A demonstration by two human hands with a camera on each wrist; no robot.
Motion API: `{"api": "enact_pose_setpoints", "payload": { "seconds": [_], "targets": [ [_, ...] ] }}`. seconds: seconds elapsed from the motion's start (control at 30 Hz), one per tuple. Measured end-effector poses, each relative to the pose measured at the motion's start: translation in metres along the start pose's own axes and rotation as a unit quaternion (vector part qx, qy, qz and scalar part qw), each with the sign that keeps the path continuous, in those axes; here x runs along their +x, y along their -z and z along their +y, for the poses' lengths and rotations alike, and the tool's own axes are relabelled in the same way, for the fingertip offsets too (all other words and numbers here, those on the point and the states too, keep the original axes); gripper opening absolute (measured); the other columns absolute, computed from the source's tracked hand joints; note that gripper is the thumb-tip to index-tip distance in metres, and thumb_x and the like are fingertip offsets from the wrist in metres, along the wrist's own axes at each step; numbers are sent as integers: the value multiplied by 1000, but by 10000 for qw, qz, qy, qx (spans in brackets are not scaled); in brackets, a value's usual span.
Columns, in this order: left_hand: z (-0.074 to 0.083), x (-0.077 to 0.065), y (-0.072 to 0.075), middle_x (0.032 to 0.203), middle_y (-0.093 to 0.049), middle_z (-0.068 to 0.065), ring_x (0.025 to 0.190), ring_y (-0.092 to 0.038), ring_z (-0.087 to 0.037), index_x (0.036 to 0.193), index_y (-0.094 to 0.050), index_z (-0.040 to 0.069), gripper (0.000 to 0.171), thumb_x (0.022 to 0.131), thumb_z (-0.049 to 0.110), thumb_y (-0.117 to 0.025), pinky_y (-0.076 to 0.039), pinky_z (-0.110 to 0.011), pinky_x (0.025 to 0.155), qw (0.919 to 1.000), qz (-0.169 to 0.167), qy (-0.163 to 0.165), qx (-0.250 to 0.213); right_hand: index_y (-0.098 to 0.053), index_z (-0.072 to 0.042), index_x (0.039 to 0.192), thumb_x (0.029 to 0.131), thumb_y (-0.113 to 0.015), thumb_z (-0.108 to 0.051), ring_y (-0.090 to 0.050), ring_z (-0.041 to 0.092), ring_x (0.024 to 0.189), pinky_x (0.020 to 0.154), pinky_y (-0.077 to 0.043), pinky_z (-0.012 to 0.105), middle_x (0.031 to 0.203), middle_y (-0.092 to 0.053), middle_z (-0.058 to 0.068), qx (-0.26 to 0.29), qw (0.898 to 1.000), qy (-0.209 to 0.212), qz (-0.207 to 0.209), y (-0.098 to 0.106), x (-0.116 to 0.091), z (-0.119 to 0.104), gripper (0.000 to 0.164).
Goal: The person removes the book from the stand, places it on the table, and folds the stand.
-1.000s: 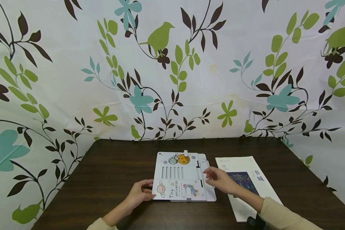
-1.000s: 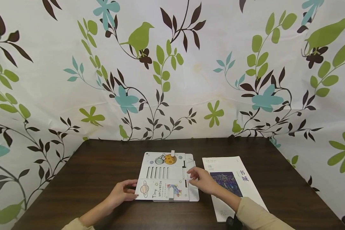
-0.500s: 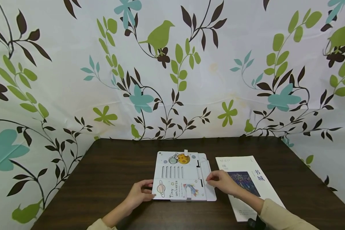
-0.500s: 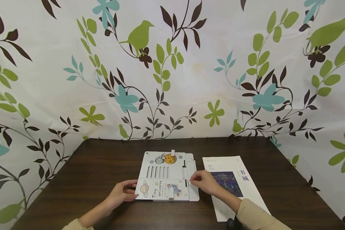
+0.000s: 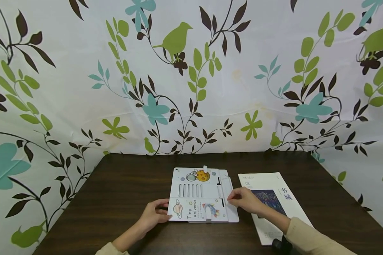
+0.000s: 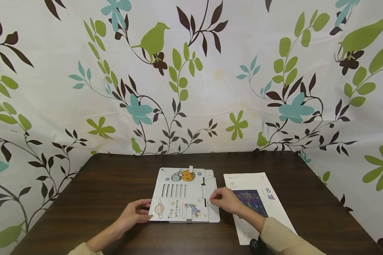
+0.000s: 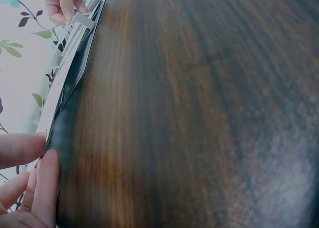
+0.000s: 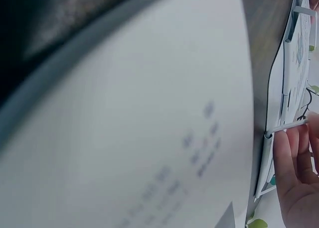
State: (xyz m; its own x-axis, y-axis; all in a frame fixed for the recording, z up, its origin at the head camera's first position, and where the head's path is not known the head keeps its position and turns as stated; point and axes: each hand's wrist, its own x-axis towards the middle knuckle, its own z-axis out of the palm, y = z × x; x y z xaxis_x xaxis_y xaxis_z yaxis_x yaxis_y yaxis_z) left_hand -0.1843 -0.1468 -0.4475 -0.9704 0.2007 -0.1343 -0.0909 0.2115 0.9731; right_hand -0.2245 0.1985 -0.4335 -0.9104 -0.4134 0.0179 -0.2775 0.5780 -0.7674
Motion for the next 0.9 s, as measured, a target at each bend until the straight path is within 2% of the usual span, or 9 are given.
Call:
{"api": "enact_pose_setpoints", "payload": {
  "seconds": [0.37, 0.67, 0.9],
  "targets": [
    [-2, 1, 1, 109, -50, -24, 81, -59, -15, 123, -44, -16, 58, 71, -10, -67, -55, -30, 68, 10000, -24, -47, -6, -67, 1, 78, 78, -65, -4, -45, 4, 54, 47, -39, 18, 66, -57, 2, -48, 9991, 319, -279, 2, 7, -5, 6],
    [-1, 2, 0, 108, -50, -22, 80, -58, -15, 122, -45, -16, 57, 70, -10, -68, -55, -31, 69, 10000, -21, -12, -12, -67, 2, 75, 78, -64, -1, -43, 4, 51, 45, -36, 16, 62, -57, 1, -243, 9969, 337, -672, 2, 14, -11, 5],
    [-1, 1, 0, 108, -50, -22, 79, -58, -14, 122, -45, -16, 57, 71, -11, -68, -55, -30, 69, 10000, -4, 3, -25, -68, 2, 72, 77, -66, 0, -42, 4, 50, 43, -36, 15, 61, -58, 1, -385, 9956, 415, -751, 1, 18, -12, 5]
  ]
}}
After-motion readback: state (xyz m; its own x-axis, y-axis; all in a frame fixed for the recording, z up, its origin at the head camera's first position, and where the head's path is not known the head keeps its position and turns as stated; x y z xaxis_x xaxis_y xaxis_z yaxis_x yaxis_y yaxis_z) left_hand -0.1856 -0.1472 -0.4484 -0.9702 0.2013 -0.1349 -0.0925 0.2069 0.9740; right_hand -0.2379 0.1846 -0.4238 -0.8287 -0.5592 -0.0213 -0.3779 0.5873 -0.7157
